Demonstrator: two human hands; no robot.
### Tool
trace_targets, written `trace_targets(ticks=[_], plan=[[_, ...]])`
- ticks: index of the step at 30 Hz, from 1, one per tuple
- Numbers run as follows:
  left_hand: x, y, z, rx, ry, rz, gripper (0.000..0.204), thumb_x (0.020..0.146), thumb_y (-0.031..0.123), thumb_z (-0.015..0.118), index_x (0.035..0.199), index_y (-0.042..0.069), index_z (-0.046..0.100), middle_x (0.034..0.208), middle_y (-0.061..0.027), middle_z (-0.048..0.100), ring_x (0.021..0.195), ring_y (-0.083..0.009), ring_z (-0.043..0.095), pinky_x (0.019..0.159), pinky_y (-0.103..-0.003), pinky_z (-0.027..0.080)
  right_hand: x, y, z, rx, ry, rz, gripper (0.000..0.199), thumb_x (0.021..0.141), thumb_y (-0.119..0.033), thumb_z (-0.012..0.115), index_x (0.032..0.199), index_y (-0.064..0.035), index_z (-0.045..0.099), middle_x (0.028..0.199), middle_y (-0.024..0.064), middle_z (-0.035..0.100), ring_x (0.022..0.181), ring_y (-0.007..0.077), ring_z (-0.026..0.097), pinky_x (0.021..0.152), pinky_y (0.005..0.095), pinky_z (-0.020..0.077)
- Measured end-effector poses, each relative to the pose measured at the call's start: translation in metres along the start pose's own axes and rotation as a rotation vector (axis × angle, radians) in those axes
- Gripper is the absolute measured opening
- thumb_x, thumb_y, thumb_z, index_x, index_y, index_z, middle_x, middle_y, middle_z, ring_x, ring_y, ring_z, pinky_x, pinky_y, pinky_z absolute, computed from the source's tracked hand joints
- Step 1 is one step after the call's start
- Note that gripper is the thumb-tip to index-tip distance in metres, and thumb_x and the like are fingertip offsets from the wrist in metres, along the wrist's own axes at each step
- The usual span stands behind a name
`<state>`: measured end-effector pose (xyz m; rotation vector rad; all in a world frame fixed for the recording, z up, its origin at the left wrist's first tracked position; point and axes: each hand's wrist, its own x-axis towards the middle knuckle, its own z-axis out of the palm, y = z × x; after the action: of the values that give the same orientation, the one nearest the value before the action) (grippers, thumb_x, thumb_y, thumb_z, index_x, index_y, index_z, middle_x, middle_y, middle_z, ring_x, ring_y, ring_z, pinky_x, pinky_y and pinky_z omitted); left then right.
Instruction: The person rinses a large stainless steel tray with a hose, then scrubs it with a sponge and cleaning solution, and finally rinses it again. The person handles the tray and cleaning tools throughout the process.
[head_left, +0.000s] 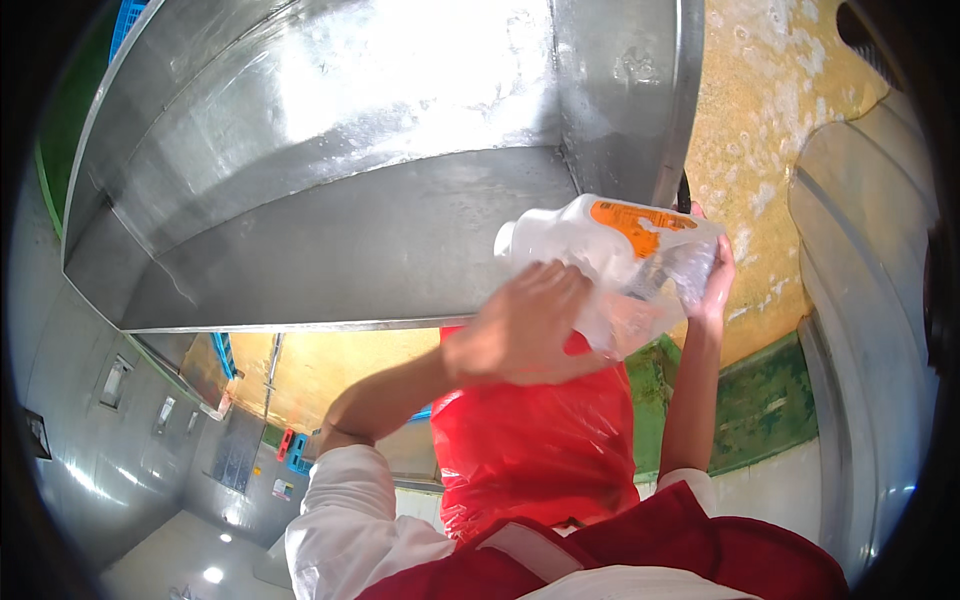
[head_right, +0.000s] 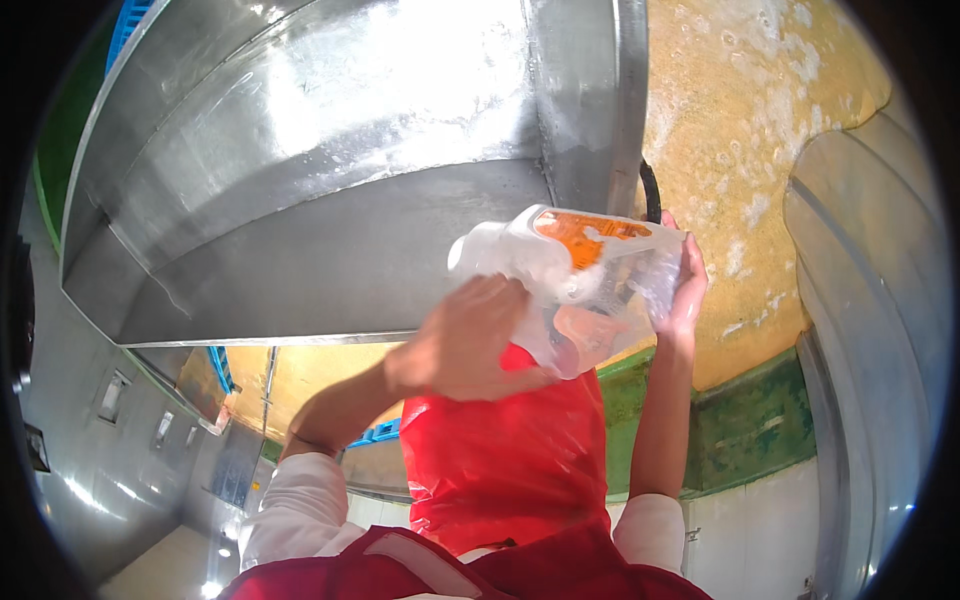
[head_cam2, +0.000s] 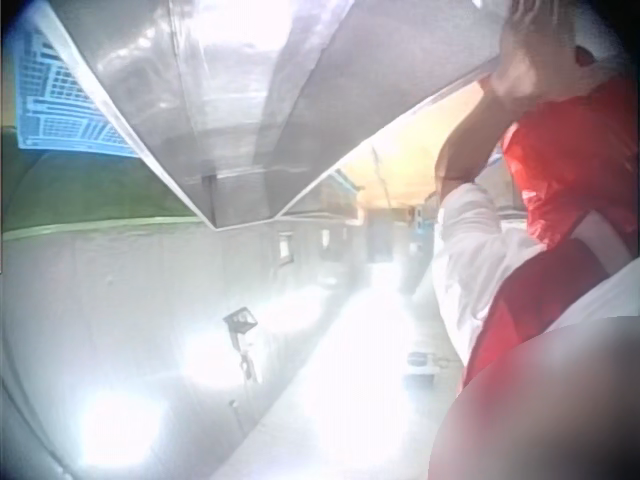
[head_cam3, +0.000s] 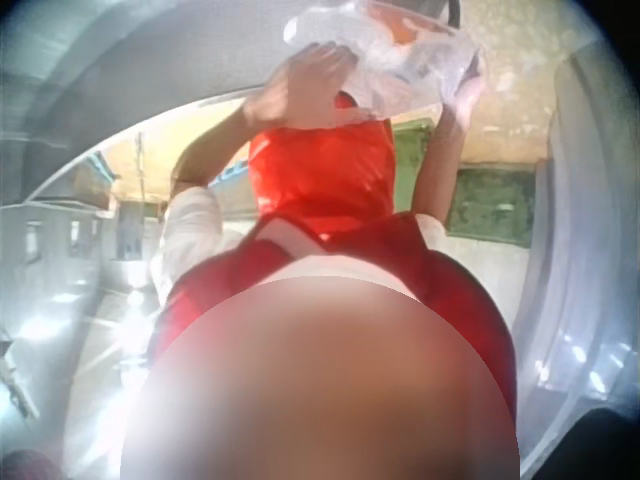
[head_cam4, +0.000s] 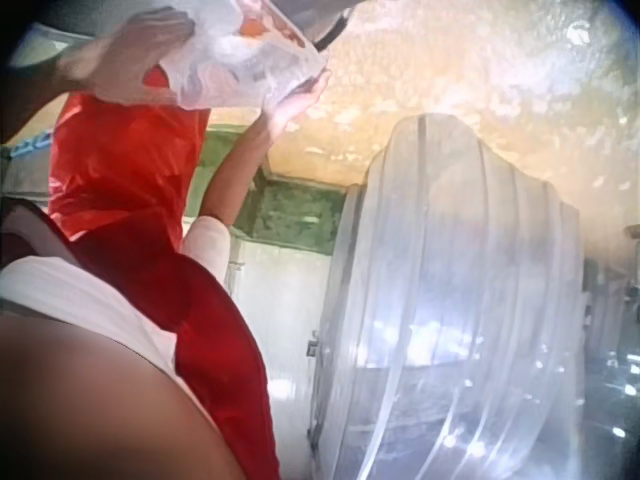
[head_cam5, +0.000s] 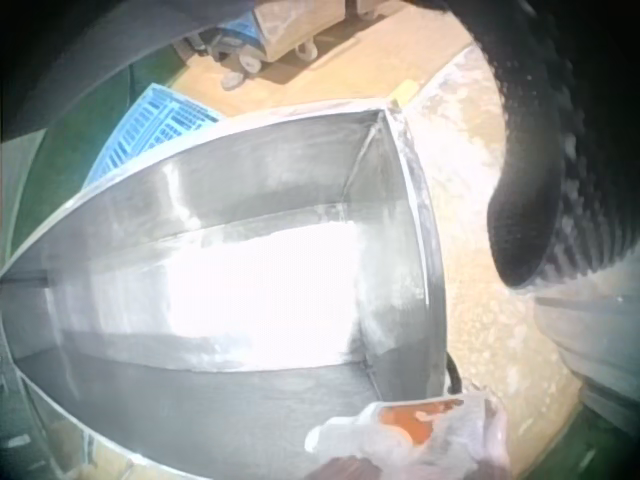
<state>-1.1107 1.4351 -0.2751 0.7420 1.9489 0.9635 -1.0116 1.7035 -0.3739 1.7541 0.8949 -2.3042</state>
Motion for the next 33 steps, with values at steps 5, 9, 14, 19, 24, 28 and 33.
trace_targets(ticks=[5,9,14,19,24,28,33], plan=[[0.009,0.071,0.016,0.120,-0.076,-0.126,0.051,0.084,0.045,0.067,0.095,-0.003,0.058,0.091,-0.0168,0.059,0.089,-0.0309,0.060,0.082,-0.039,0.048,0.005,-0.002,-0.029,0.049,-0.097,0.032,0.051,0.101,-0.033,0.042,0.140,0.0004,0.040,0.132,0.0183,0.056,0.120,0.0272,0.054,0.105,0.0401,0.0397],[0.021,0.088,0.026,0.174,-0.146,-0.124,0.049,0.084,0.046,0.067,0.095,-0.001,0.059,0.090,-0.0144,0.060,0.087,-0.0278,0.062,0.078,-0.036,0.050,0.021,0.017,-0.051,-0.064,-0.120,0.016,0.050,0.102,-0.031,0.041,0.141,-0.0010,0.041,0.128,0.0153,0.058,0.115,0.0276,0.057,0.101,0.0419,0.0434],[0.021,0.094,0.020,0.097,-0.214,-0.192,0.048,0.086,0.046,0.065,0.095,0.000,0.060,0.090,-0.0150,0.062,0.089,-0.0297,0.063,0.079,-0.037,0.050,0.015,0.016,-0.032,-0.198,0.005,-0.002,0.054,0.102,-0.030,0.042,0.147,-0.0007,0.036,0.132,0.0109,0.055,0.115,0.0255,0.056,0.098,0.0401,0.0437],[-0.015,0.059,-0.013,-0.034,-0.080,-0.206,0.051,0.081,0.047,0.071,0.097,0.000,0.062,0.091,-0.0163,0.062,0.090,-0.0335,0.063,0.083,-0.041,0.050,0.009,0.022,-0.014,-0.244,0.009,-0.049,0.054,0.102,-0.030,0.044,0.147,-0.0010,0.037,0.128,0.0079,0.056,0.113,0.0217,0.056,0.094,0.0363,0.0438],[-0.074,-0.073,-0.052,0.109,-0.105,-0.277,0.048,0.077,0.040,0.078,0.102,0.002,0.062,0.109,-0.0203,0.062,0.110,-0.0369,0.057,0.095,-0.045,0.046,0.006,0.031,0.006,-0.381,0.075,-0.176,0.052,0.101,-0.028,0.048,0.144,0.0000,0.041,0.128,0.0067,0.057,0.108,0.0155,0.056,0.089,0.0309,0.0441],[-0.101,-0.220,-0.085,0.023,-0.092,-0.808,0.054,0.081,0.043,0.073,0.109,-0.001,0.061,0.116,-0.0248,0.062,0.113,-0.0403,0.056,0.100,-0.045,0.045,0.008,0.046,0.024,-0.462,0.247,-0.299,0.049,0.102,-0.025,0.049,0.142,0.0023,0.045,0.135,0.0089,0.054,0.118,0.0177,0.053,0.100,0.0317,0.0403],[-0.104,-0.441,-0.066,0.620,-0.129,-1.064,0.075,0.086,0.060,0.056,0.129,-0.001,0.056,0.132,-0.0221,0.056,0.126,-0.0379,0.050,0.106,-0.045,0.040,0.027,0.064,-0.006,-0.508,0.320,-0.351,0.046,0.102,-0.021,0.045,0.140,0.0045,0.046,0.137,0.0141,0.052,0.123,0.0212,0.050,0.106,0.0322,0.0361]])
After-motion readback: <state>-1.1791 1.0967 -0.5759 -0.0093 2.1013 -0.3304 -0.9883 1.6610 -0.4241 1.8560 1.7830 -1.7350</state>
